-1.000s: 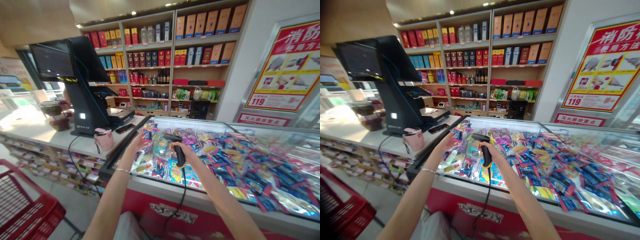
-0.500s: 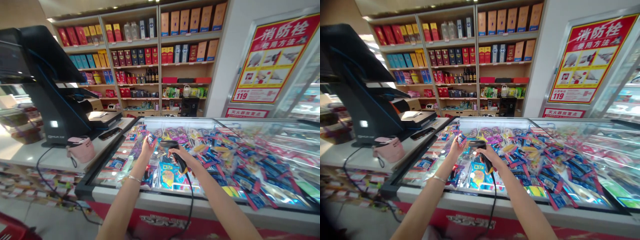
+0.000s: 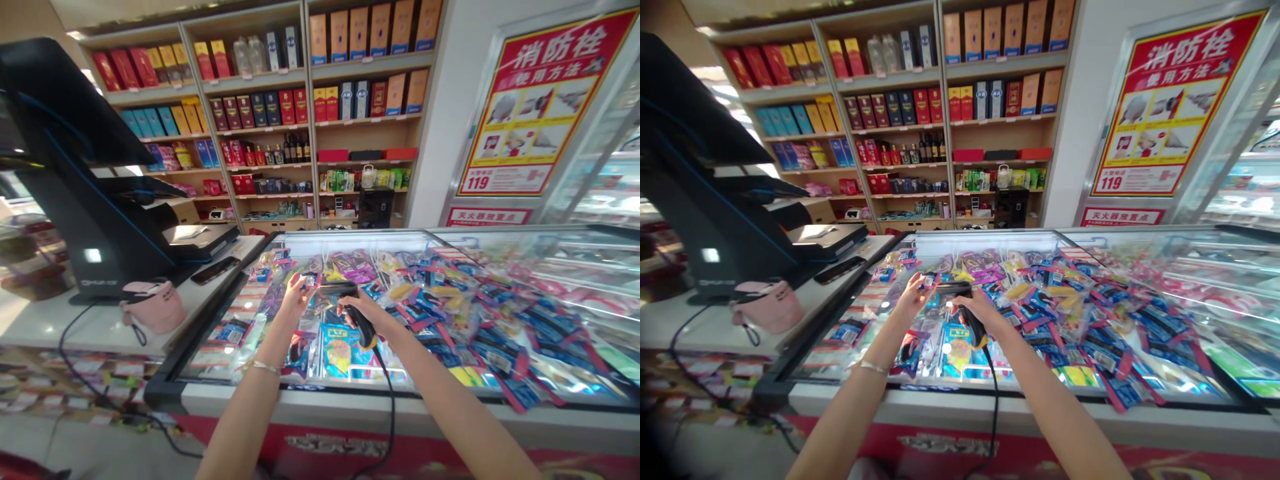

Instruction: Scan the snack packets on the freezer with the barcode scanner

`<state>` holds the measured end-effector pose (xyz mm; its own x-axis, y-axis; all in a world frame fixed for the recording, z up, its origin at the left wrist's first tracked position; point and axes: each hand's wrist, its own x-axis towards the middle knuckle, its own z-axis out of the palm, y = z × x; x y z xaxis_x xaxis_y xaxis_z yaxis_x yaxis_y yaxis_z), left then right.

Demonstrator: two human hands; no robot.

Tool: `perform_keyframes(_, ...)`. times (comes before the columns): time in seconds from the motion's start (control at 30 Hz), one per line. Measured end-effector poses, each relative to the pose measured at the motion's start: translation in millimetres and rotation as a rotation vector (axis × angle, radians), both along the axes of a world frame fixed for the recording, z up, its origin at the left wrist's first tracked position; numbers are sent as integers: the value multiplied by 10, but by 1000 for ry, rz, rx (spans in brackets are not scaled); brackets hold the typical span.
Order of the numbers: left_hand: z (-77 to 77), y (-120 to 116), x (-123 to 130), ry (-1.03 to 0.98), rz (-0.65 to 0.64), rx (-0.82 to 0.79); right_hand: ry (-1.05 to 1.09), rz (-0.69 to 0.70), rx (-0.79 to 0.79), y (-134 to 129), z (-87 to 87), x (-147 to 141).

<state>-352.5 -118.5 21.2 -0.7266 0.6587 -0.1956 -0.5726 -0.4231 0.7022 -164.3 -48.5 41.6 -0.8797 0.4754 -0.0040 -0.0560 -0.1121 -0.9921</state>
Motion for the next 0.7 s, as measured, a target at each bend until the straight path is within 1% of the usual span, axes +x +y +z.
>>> perform_keyframes(0.13,-40,-4,16,63,50,-10,10,-35,13,-12,5,2)
perform_keyframes(0.33,-36,43,33,40,63,-60,2,-78,55,-72,35,6)
perform_keyframes(0.47,-48,78,102,27,35,-56,-24,-107,119,-101,39,-4)
perform_keyframes(0.6,-23,81,163,-7,-23,-45,-29,-109,131,-97,44,5)
perform_keyframes(0.7,-4,69,165,-10,-18,-24,-25,-92,141,-76,48,25)
